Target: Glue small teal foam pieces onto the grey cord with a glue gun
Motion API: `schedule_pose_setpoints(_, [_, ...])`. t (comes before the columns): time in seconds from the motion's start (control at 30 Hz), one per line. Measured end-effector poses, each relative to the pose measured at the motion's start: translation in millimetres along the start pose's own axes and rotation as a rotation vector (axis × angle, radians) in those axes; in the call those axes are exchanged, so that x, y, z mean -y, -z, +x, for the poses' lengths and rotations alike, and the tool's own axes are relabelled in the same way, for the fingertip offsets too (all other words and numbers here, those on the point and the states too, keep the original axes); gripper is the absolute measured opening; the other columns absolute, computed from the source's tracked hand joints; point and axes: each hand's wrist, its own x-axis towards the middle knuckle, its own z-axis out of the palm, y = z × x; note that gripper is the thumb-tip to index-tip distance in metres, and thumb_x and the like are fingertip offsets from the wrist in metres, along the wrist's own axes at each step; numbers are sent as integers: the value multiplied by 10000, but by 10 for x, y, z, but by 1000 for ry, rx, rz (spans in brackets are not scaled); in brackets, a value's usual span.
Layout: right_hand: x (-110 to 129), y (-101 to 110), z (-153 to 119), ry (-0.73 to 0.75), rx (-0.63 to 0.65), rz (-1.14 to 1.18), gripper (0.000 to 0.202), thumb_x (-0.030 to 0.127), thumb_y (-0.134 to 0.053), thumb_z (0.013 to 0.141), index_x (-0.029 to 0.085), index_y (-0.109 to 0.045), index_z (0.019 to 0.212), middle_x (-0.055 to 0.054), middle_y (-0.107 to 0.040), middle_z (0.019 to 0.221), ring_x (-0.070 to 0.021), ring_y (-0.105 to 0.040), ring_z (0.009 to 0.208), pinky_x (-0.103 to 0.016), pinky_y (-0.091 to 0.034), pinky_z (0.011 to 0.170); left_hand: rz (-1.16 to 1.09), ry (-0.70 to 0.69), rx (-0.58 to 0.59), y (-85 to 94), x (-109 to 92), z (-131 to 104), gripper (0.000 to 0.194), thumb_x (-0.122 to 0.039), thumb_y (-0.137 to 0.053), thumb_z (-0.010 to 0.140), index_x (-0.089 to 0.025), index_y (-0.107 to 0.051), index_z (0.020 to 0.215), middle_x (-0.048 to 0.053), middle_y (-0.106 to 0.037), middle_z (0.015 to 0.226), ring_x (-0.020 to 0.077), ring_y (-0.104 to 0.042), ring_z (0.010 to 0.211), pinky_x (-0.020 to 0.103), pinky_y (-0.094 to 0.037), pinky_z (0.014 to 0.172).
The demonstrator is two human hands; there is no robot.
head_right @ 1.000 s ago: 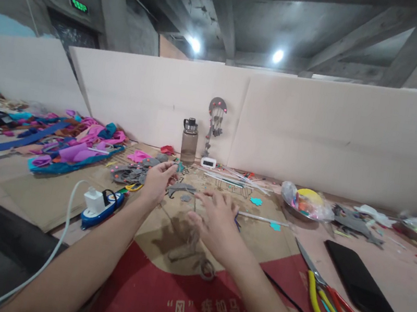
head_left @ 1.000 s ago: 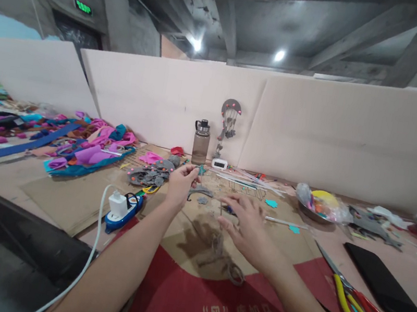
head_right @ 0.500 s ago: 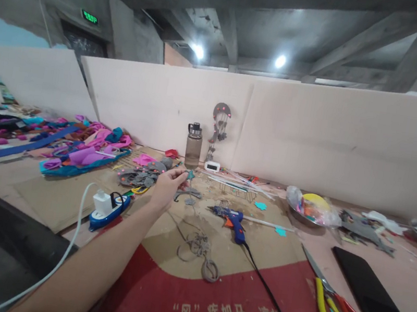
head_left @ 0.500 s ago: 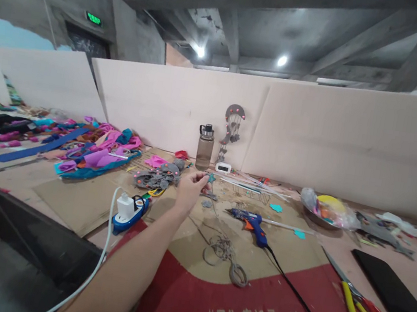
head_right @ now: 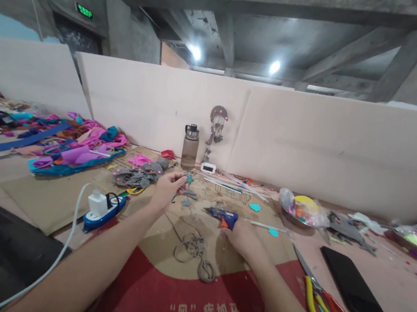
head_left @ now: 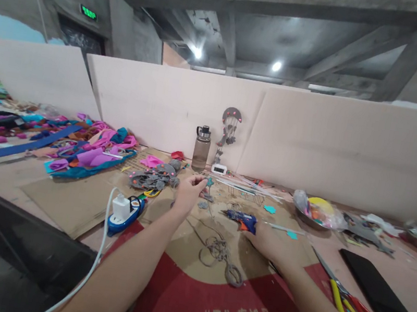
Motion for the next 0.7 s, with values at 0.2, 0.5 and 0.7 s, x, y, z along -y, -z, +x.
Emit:
schedule_pose_setpoints(0.2, [20, -97, 35, -190, 86, 128, 84, 210, -576, 635, 209, -509, 585, 12, -521, 453, -148, -478, 404, -259, -332, 424, -62, 31, 15, -47, -33, -32, 269, -351, -720, 629, -123, -618, 729, -1, -600, 601, 82, -552, 519, 187, -438, 476])
schedule_pose_setpoints(0.5, [600, 47, -199, -29, -7, 623, 274, 393, -514, 802, 175, -512, 968, -2, -574, 675, -131, -497, 518, -257, -431, 491, -117, 125, 36, -67, -19, -73, 284, -321, -749, 609, -118, -623, 761, -5, -599, 598, 81, -564, 526, 162, -364, 432])
schedule_pose_setpoints(0.7, [620, 63, -252, 128, -84, 388, 248, 356, -476, 835, 162, -567, 961, -37, -603, 756, -154, -530, 629, -278, -432, 608, -100, 85, 79, -133, 10, -124, 282, -328, -742, 618, -124, -620, 768, -4, -597, 606, 87, -563, 525, 172, -352, 429])
